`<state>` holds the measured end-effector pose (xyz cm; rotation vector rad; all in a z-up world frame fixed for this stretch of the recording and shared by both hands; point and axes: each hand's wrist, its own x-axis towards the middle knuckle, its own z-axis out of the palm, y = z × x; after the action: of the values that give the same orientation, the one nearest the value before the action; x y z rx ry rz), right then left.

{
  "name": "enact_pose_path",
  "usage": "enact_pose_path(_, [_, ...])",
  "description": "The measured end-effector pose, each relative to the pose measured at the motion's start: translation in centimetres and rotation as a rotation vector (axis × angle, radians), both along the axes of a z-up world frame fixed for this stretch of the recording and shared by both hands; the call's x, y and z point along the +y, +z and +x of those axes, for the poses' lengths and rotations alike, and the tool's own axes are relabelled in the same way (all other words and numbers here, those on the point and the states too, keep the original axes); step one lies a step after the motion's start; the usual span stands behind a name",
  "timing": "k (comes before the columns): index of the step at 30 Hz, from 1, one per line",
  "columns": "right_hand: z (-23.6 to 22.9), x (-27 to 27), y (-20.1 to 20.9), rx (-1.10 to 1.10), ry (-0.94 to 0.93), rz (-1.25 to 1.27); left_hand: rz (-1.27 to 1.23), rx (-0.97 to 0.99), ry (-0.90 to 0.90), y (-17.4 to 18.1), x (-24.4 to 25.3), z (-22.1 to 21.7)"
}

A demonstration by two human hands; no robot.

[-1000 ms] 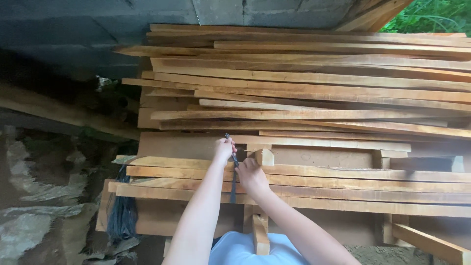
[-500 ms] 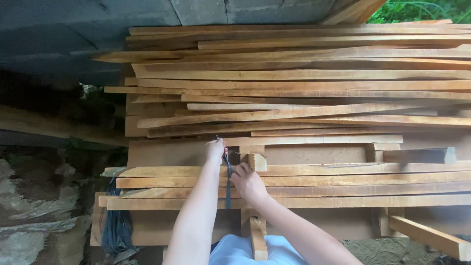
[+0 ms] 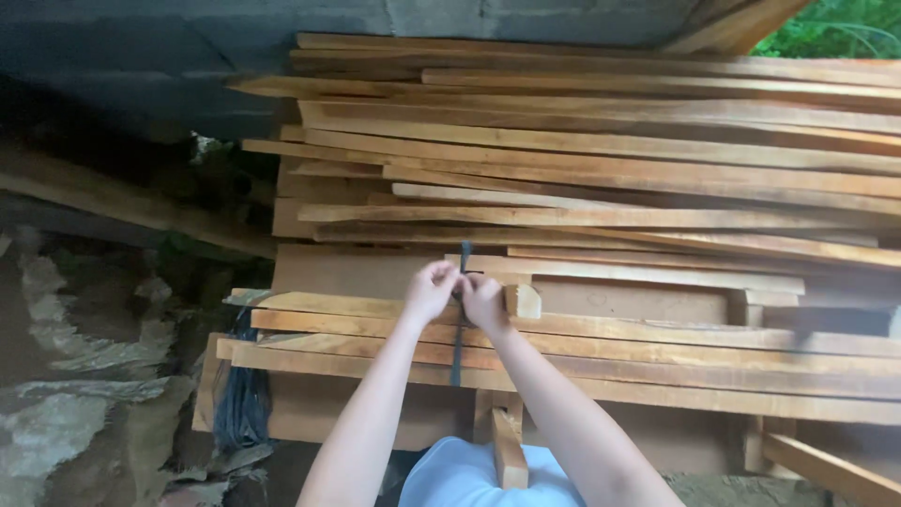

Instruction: Tying together thin wooden strips into bundles using flexible ties.

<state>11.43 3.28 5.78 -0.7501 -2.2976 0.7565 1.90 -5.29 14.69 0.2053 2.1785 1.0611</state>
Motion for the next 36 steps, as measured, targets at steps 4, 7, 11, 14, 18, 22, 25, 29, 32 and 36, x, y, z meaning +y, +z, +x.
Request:
enact_pose_path(4, [-1.7, 1.1, 3.2, -0.344, -0.139, -0.769, -0.12, -0.027, -0.123, -0.2, -1.6, 0.7])
enact_pose_path(7, [-2.0, 1.7, 3.0, -0.348, -0.204, -0.92, -0.31, 0.027, -0.277, 0.6, -0.8, 0.8])
enact_pose_path(11, [-3.2, 1.1, 1.7, -0.437, -0.245, -0.912, -0.439, 0.014, -0.257, 0.4, 0.4, 1.3])
enact_pose_path(14, [-3.5, 0.4, 2.8, -0.42, -0.309, -0.997, -0.567, 0.054, -0.4, 2.2, 0.7, 1.3])
enact_pose_path(18, [-4.3, 1.4, -2.5, -0.239, -0.417, -1.117, -0.559, 0.068, -0.454, 4.7, 0.9, 1.3])
enact_pose_path(22, [-3.8, 1.6, -1.2, -0.209, -0.464, -1.057, -0.583, 0.097, -0.464, 5.2, 0.8, 1.8])
enact_pose_path(25, [-3.7, 1.3, 0.2, -0.158, -0.523, -1.043, -0.558, 0.096, -0.48, 3.7, 0.5, 2.0])
enact_pose_path(29, [-2.5, -0.2, 6.6, -0.271, -0.148, -0.643, -0.539, 0.225, -0.511, 1.7, -0.1, 2.2])
enact_pose_path(32, [-0.6, -0.4, 10.5, -0.168, 0.135, -0.36, -0.433, 0.433, -0.532, 1.0, -1.8, 3.7])
enact_pose_path(36, [6.7, -0.9, 18.9, -0.163, 0.576, -0.085, -0.399, 0.481, -0.566, 8.6, -6.0, 7.8])
